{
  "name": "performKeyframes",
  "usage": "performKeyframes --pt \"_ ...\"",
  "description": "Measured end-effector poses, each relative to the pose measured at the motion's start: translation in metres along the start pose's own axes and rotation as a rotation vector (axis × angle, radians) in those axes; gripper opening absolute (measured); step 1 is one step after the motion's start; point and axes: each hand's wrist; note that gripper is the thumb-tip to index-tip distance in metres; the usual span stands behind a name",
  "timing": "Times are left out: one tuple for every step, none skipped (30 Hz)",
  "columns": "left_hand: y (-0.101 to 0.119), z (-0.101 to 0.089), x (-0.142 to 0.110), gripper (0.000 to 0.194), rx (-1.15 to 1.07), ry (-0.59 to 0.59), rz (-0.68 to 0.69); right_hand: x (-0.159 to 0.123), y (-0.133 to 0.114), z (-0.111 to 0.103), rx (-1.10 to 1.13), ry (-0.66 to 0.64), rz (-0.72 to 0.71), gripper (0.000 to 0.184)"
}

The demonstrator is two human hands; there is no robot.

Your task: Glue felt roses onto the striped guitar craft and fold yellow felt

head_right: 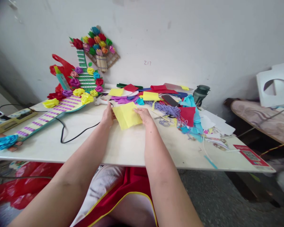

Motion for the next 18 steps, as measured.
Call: performKeyframes --pt "0.001 0.0 0.001 0.065 -0.012 -0.009 -0.025 0.0 0.0 -0.001 -0.008 0.001 -0.002 0.027" --pt "0.002 -0.001 0.002 0.068 -0.019 -0.013 -0.04 0.0 0.0 -0.001 -0.014 0.001 -0.004 0.027" --pt "0.003 -0.001 0.002 0.071 -0.022 -0.013 -0.048 0.0 0.0 -0.001 -0.019 0.001 -0.005 0.027" --pt "0.005 -0.002 0.002 0.073 -0.024 -0.011 -0.048 0.0 0.0 -0.001 -0.02 0.0 -0.006 0.027" --pt "0.006 -0.003 0.001 0.074 -0.027 -0.009 -0.042 0.0 0.0 -0.001 -0.018 -0.003 -0.005 0.026" --pt "0.008 -0.004 0.0 0.075 -0.031 -0.012 -0.038 -0.001 0.0 -0.001 -0.017 -0.005 -0.003 0.025" --pt "0.01 -0.005 -0.001 0.076 -0.035 -0.019 -0.035 -0.001 -0.001 0.0 -0.016 -0.007 0.001 0.024" --pt "0.011 -0.006 -0.002 0.075 -0.038 -0.032 -0.036 -0.002 -0.001 0.001 -0.017 -0.009 0.006 0.022" --pt "0.012 -0.007 -0.003 0.075 -0.04 -0.049 -0.04 -0.003 -0.001 0.001 -0.023 -0.011 0.014 0.02" --pt "0.013 -0.008 -0.004 0.073 -0.038 -0.073 -0.044 -0.004 -0.002 0.002 -0.035 -0.011 0.024 0.018" --pt "0.014 -0.008 -0.004 0.071 -0.03 -0.097 -0.043 -0.005 -0.002 0.003 -0.053 -0.008 0.035 0.017" --pt "0.014 -0.008 -0.005 0.069 -0.014 -0.119 -0.037 -0.005 -0.003 0.003 -0.076 -0.003 0.046 0.015" --pt "0.013 -0.008 -0.006 0.065 0.015 -0.134 -0.018 -0.005 -0.003 0.004 -0.103 0.004 0.056 0.015" --pt "0.012 -0.008 -0.007 0.062 0.058 -0.145 0.013 -0.005 -0.003 0.004 -0.13 0.011 0.063 0.014" --pt "0.012 -0.007 -0.008 0.057 0.109 -0.153 0.051 -0.005 -0.002 0.004 -0.153 0.016 0.068 0.014" --pt "0.011 -0.007 -0.01 0.052 0.16 -0.168 0.084 -0.004 -0.002 0.003 -0.172 0.021 0.07 0.014" --pt "0.01 -0.005 -0.011 0.048 0.202 -0.195 0.103 -0.004 -0.001 0.003 -0.187 0.023 0.07 0.014" --pt "0.009 -0.004 -0.013 0.044 0.23 -0.23 0.103 -0.003 -0.001 0.003 -0.197 0.025 0.072 0.014"
Point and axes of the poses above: each hand's wrist, its own x-axis towards the middle knuckle, its own z-axis out of the palm, y = z × x, and after that the axes turned 5 degrees about z, right-handed
